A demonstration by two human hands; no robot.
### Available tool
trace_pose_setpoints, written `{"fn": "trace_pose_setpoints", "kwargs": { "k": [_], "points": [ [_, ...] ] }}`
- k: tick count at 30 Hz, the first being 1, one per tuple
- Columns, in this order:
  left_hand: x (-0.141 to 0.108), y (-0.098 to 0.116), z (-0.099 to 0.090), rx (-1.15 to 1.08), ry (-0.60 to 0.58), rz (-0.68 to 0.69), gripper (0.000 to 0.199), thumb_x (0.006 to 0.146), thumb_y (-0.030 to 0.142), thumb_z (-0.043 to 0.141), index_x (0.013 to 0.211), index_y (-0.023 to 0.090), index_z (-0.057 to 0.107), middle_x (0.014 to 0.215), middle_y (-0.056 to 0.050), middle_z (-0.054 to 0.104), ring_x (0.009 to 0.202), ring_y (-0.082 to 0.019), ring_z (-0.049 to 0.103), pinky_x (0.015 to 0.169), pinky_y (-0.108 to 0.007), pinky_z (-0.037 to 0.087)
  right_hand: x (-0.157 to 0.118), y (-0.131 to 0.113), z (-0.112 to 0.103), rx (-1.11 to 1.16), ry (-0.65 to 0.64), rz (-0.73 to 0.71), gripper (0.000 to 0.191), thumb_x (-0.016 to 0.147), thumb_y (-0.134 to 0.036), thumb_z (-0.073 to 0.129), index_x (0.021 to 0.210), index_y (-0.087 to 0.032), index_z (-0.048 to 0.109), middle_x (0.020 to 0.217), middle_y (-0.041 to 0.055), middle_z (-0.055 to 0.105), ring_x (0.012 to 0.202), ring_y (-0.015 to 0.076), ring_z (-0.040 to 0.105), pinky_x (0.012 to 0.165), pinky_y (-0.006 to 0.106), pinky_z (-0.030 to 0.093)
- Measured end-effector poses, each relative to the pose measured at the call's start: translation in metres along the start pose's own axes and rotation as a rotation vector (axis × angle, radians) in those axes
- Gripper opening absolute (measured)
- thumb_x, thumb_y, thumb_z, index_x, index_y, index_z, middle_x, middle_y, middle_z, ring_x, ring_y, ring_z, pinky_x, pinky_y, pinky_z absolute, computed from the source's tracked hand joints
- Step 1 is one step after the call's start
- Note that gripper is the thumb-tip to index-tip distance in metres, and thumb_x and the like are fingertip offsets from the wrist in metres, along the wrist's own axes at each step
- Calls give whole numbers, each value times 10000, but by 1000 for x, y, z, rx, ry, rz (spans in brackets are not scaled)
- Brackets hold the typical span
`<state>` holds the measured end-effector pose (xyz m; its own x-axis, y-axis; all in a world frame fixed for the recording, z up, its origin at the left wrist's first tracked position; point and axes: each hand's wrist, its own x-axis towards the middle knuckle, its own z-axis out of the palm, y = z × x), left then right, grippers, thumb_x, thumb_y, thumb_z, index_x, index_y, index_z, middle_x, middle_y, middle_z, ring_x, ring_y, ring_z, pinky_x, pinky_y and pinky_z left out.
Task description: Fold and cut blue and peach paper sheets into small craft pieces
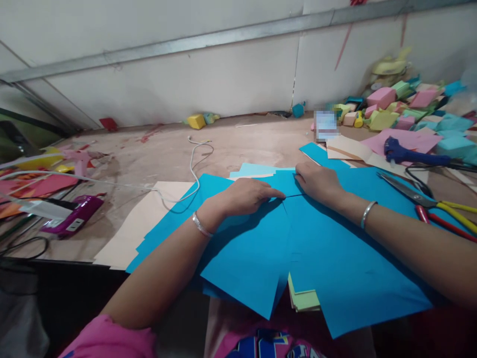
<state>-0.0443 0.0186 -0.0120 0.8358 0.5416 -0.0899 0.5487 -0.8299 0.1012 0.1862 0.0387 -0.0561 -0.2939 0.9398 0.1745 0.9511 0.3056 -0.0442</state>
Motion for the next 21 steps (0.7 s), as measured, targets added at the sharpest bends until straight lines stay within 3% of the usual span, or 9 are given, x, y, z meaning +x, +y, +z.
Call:
{"fn": "trace_pose_setpoints", "kwargs": {
  "k": [9,15,21],
  "points": [
    [9,6,6,107,-19,-59,608,897,76,414,1403,397,518,912,-29,656,671,-149,542,524,-281,233,1,11,2,59,30,-69,167,940,-260,445,952,-187,594,1053,96,671,903,222,592,563,302,242],
    [18,4,1,68,-83,-67,599,908,101,419,1413,414,499,987,-35,678,689,-141,552,538,-251,255,4,14,4,101,30,-81,209,941,-263,460,1079,-179,593,1146,114,666,967,239,601,591,296,290],
    [29,2,-2,30,-21,116,484,870,63,442,1256,248,668,992,-84,634,851,-189,587,676,-269,390,7,18,3,181,19,-93,220,917,-255,513,1103,-181,604,1033,73,692,876,202,602,643,284,344]
  ]
}}
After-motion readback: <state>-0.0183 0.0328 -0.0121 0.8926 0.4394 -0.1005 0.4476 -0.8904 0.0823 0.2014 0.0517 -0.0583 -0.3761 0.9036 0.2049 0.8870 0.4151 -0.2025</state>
